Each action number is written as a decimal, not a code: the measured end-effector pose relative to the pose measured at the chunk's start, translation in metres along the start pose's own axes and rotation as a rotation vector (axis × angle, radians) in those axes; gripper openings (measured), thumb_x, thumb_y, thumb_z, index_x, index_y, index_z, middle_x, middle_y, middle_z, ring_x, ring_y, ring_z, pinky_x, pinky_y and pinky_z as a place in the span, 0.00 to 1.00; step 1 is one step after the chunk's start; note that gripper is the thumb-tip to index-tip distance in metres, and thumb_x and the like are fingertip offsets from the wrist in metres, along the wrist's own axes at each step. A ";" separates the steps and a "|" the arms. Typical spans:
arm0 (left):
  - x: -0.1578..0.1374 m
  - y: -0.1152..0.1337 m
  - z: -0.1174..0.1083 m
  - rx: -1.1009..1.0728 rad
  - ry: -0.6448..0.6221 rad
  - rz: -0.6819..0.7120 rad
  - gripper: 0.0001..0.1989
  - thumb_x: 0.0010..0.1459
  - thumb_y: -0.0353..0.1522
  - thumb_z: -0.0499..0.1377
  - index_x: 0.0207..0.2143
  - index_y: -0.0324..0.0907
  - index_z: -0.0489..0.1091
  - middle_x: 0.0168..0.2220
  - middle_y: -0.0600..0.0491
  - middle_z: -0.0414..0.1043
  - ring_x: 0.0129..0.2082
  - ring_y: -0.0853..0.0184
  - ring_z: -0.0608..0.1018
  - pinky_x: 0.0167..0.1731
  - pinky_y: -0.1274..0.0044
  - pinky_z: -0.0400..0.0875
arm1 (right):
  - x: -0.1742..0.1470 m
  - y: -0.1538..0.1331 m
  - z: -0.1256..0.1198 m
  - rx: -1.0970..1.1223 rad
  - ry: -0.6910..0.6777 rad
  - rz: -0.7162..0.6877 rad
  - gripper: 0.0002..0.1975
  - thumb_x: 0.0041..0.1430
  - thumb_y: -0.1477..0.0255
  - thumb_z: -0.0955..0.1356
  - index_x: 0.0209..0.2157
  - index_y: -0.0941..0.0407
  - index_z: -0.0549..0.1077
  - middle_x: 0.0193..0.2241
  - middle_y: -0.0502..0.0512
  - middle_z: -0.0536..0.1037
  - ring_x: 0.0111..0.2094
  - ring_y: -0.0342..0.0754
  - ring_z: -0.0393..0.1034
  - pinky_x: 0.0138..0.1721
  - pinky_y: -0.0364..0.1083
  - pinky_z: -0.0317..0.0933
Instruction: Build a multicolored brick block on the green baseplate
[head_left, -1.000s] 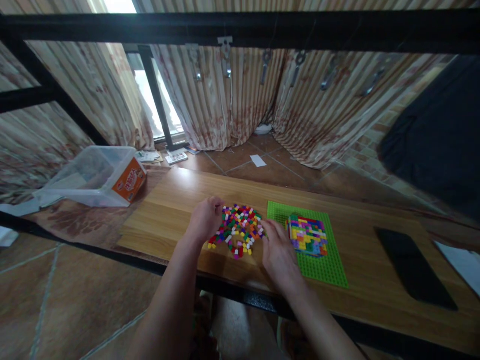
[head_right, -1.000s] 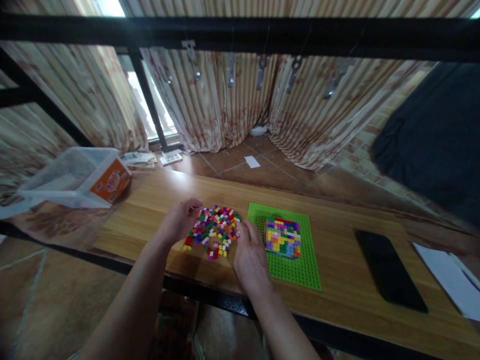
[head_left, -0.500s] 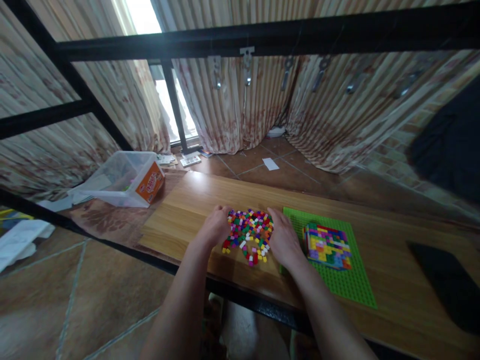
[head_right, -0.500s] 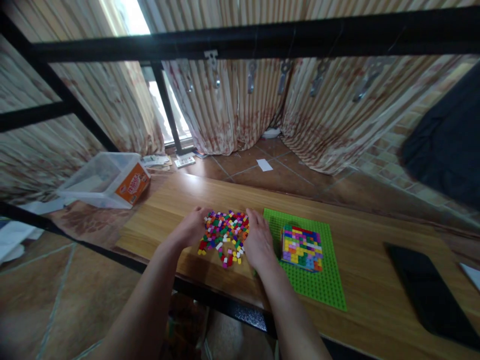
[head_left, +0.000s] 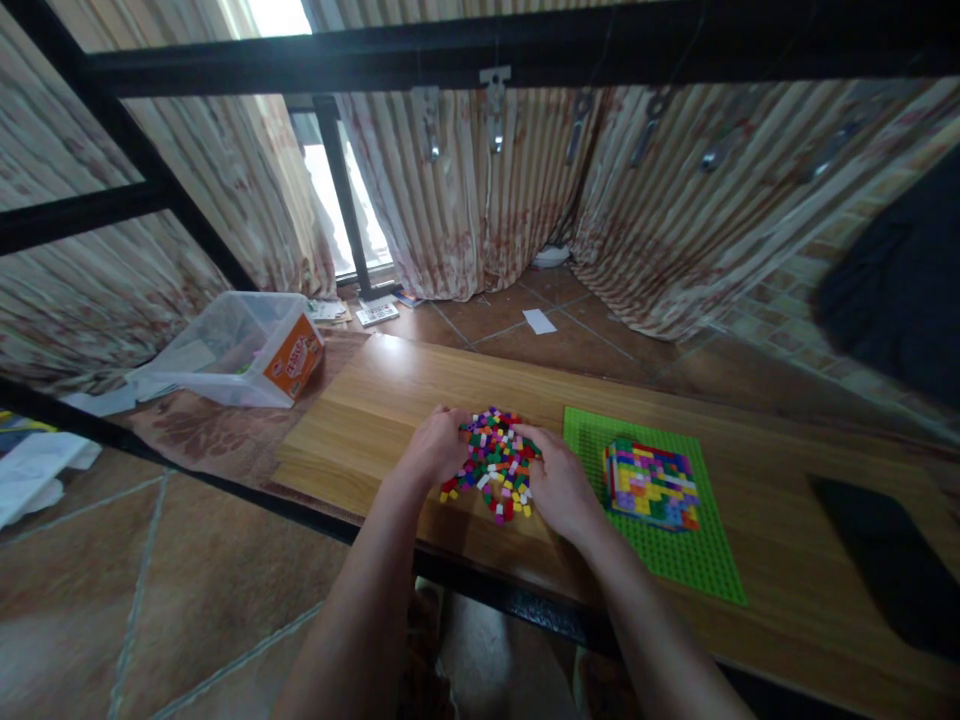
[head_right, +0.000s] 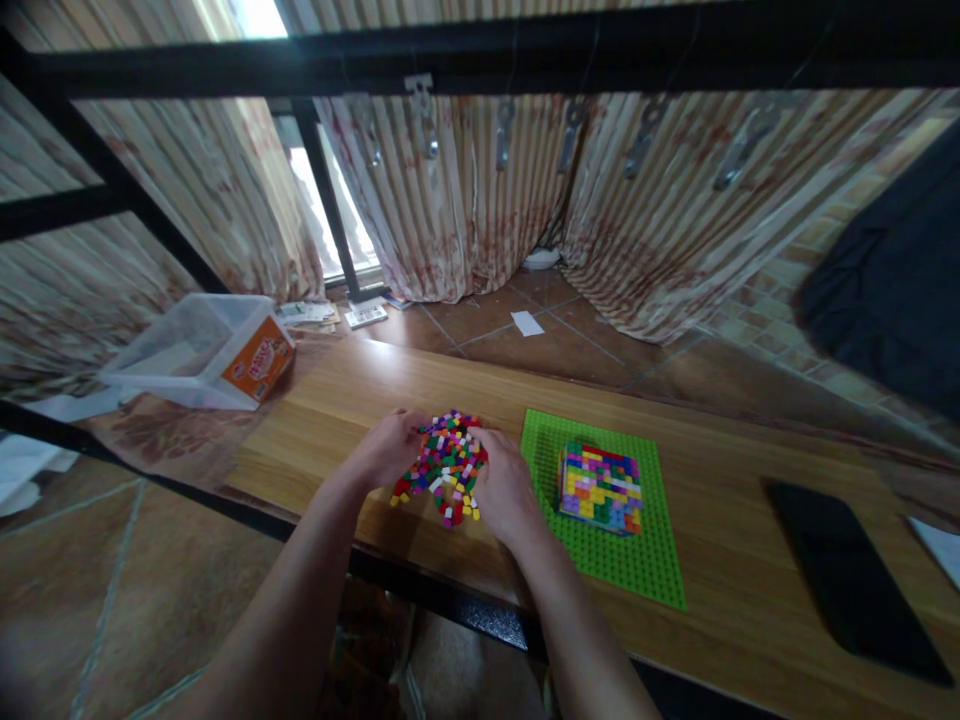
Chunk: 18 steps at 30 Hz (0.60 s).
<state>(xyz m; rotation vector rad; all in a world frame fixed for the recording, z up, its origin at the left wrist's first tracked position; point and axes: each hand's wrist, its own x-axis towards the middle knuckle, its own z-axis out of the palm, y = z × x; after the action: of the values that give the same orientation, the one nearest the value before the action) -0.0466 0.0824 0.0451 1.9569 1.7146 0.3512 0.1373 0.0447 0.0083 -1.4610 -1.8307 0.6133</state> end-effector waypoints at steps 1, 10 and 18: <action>0.000 0.001 0.000 0.003 0.003 -0.003 0.14 0.54 0.25 0.53 0.38 0.40 0.76 0.35 0.48 0.74 0.37 0.63 0.75 0.40 0.76 0.68 | -0.001 0.000 -0.001 0.035 0.005 0.008 0.29 0.48 0.85 0.57 0.50 0.56 0.72 0.49 0.58 0.76 0.52 0.49 0.69 0.57 0.53 0.60; 0.002 0.005 0.014 0.130 0.119 -0.091 0.14 0.57 0.28 0.53 0.40 0.42 0.77 0.39 0.46 0.74 0.41 0.61 0.77 0.43 0.74 0.69 | -0.008 0.001 -0.011 0.170 0.121 0.037 0.18 0.54 0.79 0.60 0.42 0.55 0.76 0.41 0.56 0.78 0.42 0.48 0.74 0.46 0.50 0.67; 0.005 0.011 0.008 -0.098 0.203 -0.115 0.12 0.57 0.29 0.54 0.37 0.39 0.77 0.39 0.46 0.75 0.38 0.63 0.76 0.41 0.74 0.69 | -0.009 -0.006 -0.019 0.261 0.216 0.004 0.13 0.59 0.73 0.62 0.40 0.55 0.77 0.40 0.56 0.78 0.41 0.48 0.73 0.44 0.48 0.67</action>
<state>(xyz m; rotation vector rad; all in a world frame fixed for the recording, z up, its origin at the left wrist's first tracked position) -0.0327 0.0851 0.0437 1.7953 1.8890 0.5980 0.1491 0.0338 0.0227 -1.3023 -1.5211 0.6429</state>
